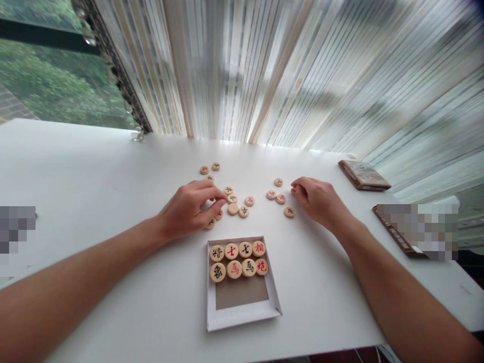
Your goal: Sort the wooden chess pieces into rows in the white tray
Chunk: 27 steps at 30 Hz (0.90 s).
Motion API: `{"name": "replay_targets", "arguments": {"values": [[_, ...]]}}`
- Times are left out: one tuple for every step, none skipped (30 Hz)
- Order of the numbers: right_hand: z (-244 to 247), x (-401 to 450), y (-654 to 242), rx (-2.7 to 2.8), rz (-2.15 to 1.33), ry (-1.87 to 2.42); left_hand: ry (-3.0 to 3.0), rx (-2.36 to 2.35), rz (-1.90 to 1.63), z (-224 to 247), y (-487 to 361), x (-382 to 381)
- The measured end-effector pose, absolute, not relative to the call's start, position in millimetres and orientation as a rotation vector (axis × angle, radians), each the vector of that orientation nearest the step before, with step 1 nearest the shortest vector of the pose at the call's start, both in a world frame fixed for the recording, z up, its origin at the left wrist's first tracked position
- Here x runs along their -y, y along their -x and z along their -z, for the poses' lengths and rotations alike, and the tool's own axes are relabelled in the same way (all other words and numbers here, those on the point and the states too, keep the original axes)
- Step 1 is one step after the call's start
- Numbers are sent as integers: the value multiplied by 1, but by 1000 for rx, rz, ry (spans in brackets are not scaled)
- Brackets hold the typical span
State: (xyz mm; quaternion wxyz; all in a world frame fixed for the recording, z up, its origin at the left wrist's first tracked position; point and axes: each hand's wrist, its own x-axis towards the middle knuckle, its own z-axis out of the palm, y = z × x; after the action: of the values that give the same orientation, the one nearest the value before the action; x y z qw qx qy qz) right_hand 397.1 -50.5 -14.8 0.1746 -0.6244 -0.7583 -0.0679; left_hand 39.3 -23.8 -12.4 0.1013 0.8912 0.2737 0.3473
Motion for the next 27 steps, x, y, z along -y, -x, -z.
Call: {"name": "replay_targets", "arguments": {"values": [[16,49,-398,2132,181,1767,-2649,-788,-995,12,-40,24],[17,48,-399,2115,170,1767,-2661,-768,-962,12,-41,24],[18,47,-399,2099,161,1770,-2669,-752,-933,12,-42,24],[19,46,-399,2084,151,1774,-2672,-742,-911,11,-43,24],[20,45,-399,2071,142,1779,-2673,-737,-899,11,-45,24],[21,45,-399,2058,134,1785,-2672,-737,-893,11,-47,25],[22,44,-399,2047,126,1790,-2671,-741,-891,11,-49,25],[22,44,-399,2038,119,1795,-2670,-746,-888,11,-51,25],[22,44,-398,2029,112,1799,-2668,-752,-881,11,-53,26],[22,44,-398,2022,104,1803,-2668,-755,-874,11,-54,26],[22,45,-398,2016,96,1807,-2668,-757,-867,12,-55,26],[22,45,-397,2010,89,1810,-2667,-758,-861,12,-55,26],[22,45,-397,2005,81,1813,-2663,-759,-861,12,-56,26],[21,45,-397,2001,74,1816,-2659,-758,-862,12,-56,26],[21,46,-396,1997,67,1819,-2656,-755,-864,12,-56,26],[20,46,-396,1994,60,1821,-2654,-754,-863,12,-56,26],[20,46,-396,1991,54,1823,-2655,-753,-863,12,-56,26],[19,47,-396,1990,48,1824,-2659,-752,-862,12,-56,26],[19,47,-395,1988,42,1825,-2666,-751,-858,12,-56,26],[18,47,-395,1985,38,1826,-2675,-750,-850,12,-56,26],[18,47,-395,1983,33,1827,-2684,-747,-843,12,-56,26],[18,47,-395,1980,29,1827,-2691,-742,-834,12,-56,25],[17,48,-394,1978,25,1826,-2698,-736,-826,13,-56,25],[17,48,-394,1978,21,1825,-2706,-732,-818,13,-56,25],[17,48,-394,1978,17,1823,-2718,-731,-810,14,-56,25],[17,48,-394,1978,14,1821,-2736,-735,-805,14,-57,25],[17,48,-394,1978,12,1818,-2763,-740,-796,14,-57,25]]}}
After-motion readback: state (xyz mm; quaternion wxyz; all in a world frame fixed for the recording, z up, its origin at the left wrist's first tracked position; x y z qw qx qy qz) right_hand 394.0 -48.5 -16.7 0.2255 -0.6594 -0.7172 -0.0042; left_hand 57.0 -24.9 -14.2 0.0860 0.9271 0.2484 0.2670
